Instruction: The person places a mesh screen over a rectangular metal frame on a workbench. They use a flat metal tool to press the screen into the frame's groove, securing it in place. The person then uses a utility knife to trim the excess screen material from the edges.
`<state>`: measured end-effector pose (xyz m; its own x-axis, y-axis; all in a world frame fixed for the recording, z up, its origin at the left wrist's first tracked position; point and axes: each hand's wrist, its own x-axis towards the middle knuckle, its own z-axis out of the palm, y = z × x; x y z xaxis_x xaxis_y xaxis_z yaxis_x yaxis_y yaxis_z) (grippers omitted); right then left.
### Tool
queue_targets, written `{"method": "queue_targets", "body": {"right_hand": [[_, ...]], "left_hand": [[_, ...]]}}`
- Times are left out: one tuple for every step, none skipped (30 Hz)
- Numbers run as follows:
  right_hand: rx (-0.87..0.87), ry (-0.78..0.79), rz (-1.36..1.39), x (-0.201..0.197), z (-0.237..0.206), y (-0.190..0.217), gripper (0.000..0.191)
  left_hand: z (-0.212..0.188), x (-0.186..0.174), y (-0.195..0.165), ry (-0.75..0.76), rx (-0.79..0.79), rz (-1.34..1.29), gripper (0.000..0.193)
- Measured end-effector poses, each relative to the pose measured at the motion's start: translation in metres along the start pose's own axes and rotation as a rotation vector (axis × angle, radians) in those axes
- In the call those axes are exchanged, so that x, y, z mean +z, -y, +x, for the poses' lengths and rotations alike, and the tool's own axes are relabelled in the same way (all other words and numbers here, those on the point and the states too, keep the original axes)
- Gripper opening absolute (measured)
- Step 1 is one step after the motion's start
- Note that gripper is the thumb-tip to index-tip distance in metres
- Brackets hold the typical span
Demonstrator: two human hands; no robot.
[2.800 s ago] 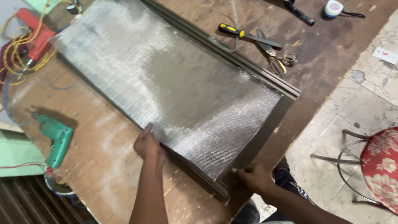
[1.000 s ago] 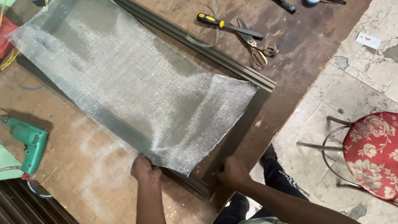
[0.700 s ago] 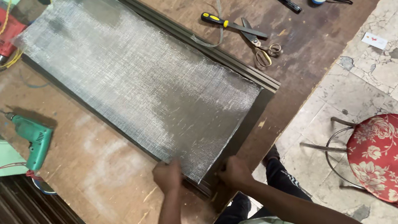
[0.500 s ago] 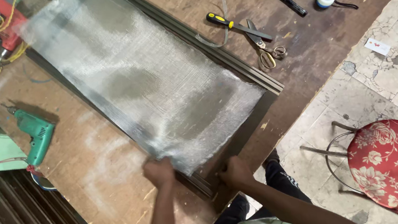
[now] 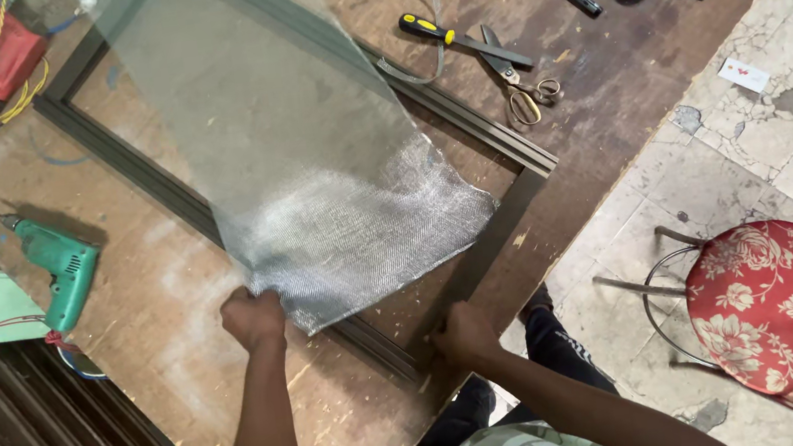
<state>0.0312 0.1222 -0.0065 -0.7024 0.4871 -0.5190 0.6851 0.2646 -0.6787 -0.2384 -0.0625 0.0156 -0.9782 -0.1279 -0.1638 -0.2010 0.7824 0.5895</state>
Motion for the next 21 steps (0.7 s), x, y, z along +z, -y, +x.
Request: {"method": "queue_targets", "body": {"right_hand": [[0.011, 0.032, -0.007, 0.0, 0.001, -0.001, 0.016], [0.022, 0.064, -0.016, -0.001, 0.002, -0.002, 0.016], [0.031, 0.095, -0.024, -0.003, 0.005, -0.004, 0.017], [-0.015, 0.102, 0.034, -0.009, 0.01, -0.007, 0.02], [-0.06, 0.111, 0.09, -0.023, 0.015, -0.012, 0.024], [-0.105, 0.122, 0.144, -0.039, 0.021, -0.016, 0.028], [-0.08, -0.01, 0.031, -0.06, 0.029, -0.021, 0.029], [-0.056, -0.139, -0.085, -0.087, 0.042, -0.025, 0.031], [-0.101, -0.319, 0.091, -0.107, 0.052, -0.026, 0.029], [-0.084, -0.324, 0.043, -0.136, 0.069, -0.026, 0.031], [-0.194, -0.374, -0.056, -0.158, 0.083, -0.022, 0.028], [-0.301, -0.421, -0.156, -0.177, 0.093, -0.019, 0.026], [-0.256, -0.327, -0.269, -0.188, 0.102, -0.015, 0.026], [-0.215, -0.232, -0.382, -0.199, 0.112, -0.008, 0.028], [-0.179, -0.136, -0.497, -0.204, 0.122, -0.001, 0.031], [-0.141, -0.106, -0.503, -0.205, 0.129, 0.004, 0.03], [-0.108, -0.074, -0.508, -0.205, 0.137, 0.008, 0.031], [-0.08, -0.046, -0.511, -0.203, 0.147, 0.013, 0.033], [-0.051, -0.034, -0.496, -0.202, 0.155, 0.015, 0.033], [-0.014, -0.019, -0.486, -0.201, 0.159, 0.014, 0.032], [0.024, -0.011, -0.479, -0.203, 0.165, 0.012, 0.032]], "left_hand": [[0.003, 0.002, -0.004, -0.005, 0.024, 0.023, 0.017], [0.004, 0.003, -0.006, -0.011, 0.047, 0.045, 0.017], [0.001, 0.004, -0.006, -0.015, 0.073, 0.01, 0.017], [-0.005, 0.006, -0.005, -0.02, 0.102, -0.026, 0.017], [-0.012, 0.008, -0.002, -0.024, 0.13, -0.061, 0.018], [-0.02, 0.008, 0.001, 0.024, 0.048, -0.107, 0.017], [-0.032, 0.007, 0.007, 0.073, -0.04, -0.151, 0.017], [-0.046, 0.006, 0.013, 0.121, -0.132, -0.197, 0.017], [-0.064, 0.003, 0.021, -0.011, -0.083, -0.327, 0.02], [-0.082, 0.0, 0.025, -0.145, -0.028, -0.458, 0.026], [-0.093, 0.001, 0.022, -0.286, 0.038, -0.598, 0.033], [-0.11, -0.003, 0.021, -0.386, 0.194, -0.426, 0.037], [-0.136, -0.007, 0.023, -0.474, 0.34, -0.244, 0.041], [-0.158, -0.009, 0.018, -0.298, 0.54, -0.275, 0.047], [-0.178, -0.009, 0.011, -0.125, 0.735, -0.307, 0.054], [-0.197, -0.004, 0.001, 0.24, 0.822, -0.148, 0.041], [-0.213, 0.008, -0.015, 0.342, 0.984, -0.029, 0.048], [-0.223, 0.022, -0.032, 0.444, 1.144, 0.097, 0.058], [-0.232, 0.031, -0.045, 0.554, 1.293, 0.228, 0.069], [-0.237, 0.04, -0.054, 0.617, 1.217, 0.209, 0.073], [-0.24, 0.051, -0.064, 0.675, 1.144, 0.181, 0.077]]}}
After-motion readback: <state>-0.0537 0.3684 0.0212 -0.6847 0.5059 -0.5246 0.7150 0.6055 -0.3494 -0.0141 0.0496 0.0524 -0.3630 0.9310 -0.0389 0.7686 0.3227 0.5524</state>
